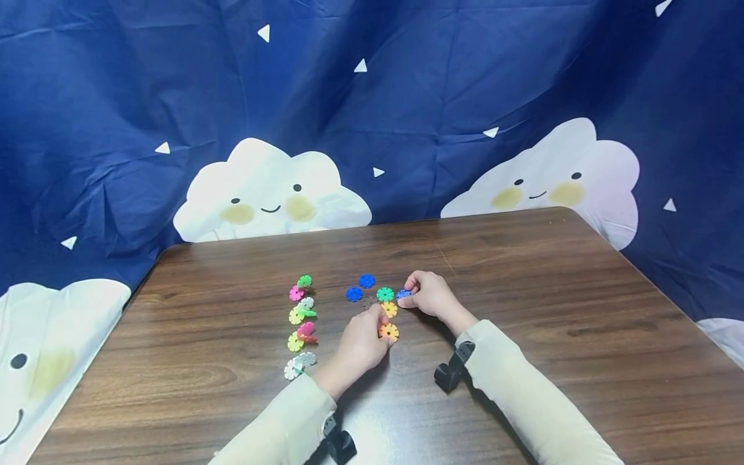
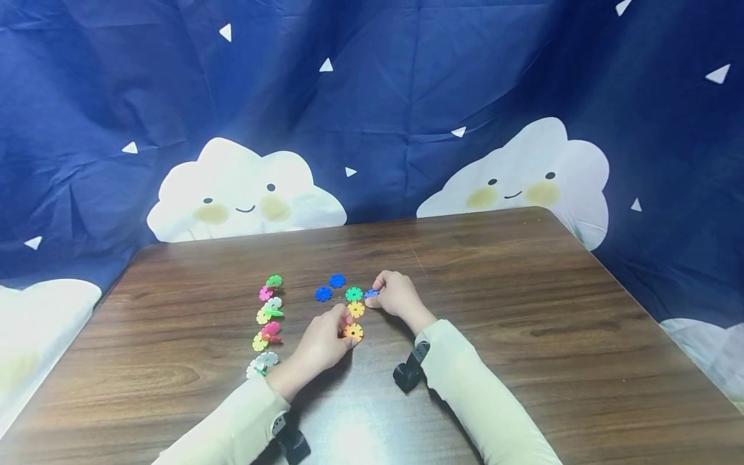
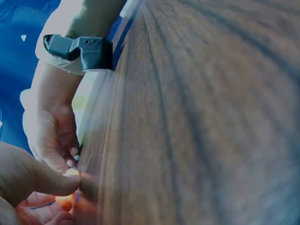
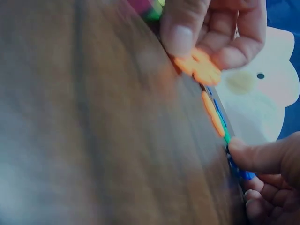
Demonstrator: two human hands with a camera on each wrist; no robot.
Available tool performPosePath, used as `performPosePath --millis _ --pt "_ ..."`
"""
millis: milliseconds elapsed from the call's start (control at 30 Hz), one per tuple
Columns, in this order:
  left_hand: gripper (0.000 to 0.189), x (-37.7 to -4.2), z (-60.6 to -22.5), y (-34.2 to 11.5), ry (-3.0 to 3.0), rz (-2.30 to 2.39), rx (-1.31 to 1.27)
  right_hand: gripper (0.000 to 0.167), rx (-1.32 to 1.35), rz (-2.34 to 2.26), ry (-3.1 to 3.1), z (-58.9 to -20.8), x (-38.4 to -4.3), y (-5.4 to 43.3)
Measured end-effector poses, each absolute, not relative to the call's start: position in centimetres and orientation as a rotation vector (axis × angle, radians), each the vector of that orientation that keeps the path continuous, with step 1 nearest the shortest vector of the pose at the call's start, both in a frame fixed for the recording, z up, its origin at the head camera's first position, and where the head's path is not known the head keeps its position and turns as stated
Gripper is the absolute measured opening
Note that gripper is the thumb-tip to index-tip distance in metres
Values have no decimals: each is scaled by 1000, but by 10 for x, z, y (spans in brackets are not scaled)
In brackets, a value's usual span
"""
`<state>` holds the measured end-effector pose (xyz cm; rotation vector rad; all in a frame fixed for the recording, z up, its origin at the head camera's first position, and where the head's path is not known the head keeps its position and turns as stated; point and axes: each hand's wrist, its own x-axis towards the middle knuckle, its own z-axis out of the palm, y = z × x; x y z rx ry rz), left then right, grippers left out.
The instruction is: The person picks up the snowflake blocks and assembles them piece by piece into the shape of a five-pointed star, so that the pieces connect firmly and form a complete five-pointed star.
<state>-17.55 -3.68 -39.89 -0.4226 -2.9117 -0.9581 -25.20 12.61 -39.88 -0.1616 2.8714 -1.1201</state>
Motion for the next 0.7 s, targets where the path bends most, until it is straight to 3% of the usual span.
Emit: performPosePath --millis 167,367,700 --pt "18 -175 -400 -39 -2861 -1184 -369 29 -192 -1150 2940 -401 -244 128" --pt "8 -176 -400 -44 -2694 -1570 -229 17 -173 -1432 2818 -409 -237 136" --pt "15 -167 -389 -49 -2253 -2253 48 10 -259 -1898 2394 -406 -212 138"
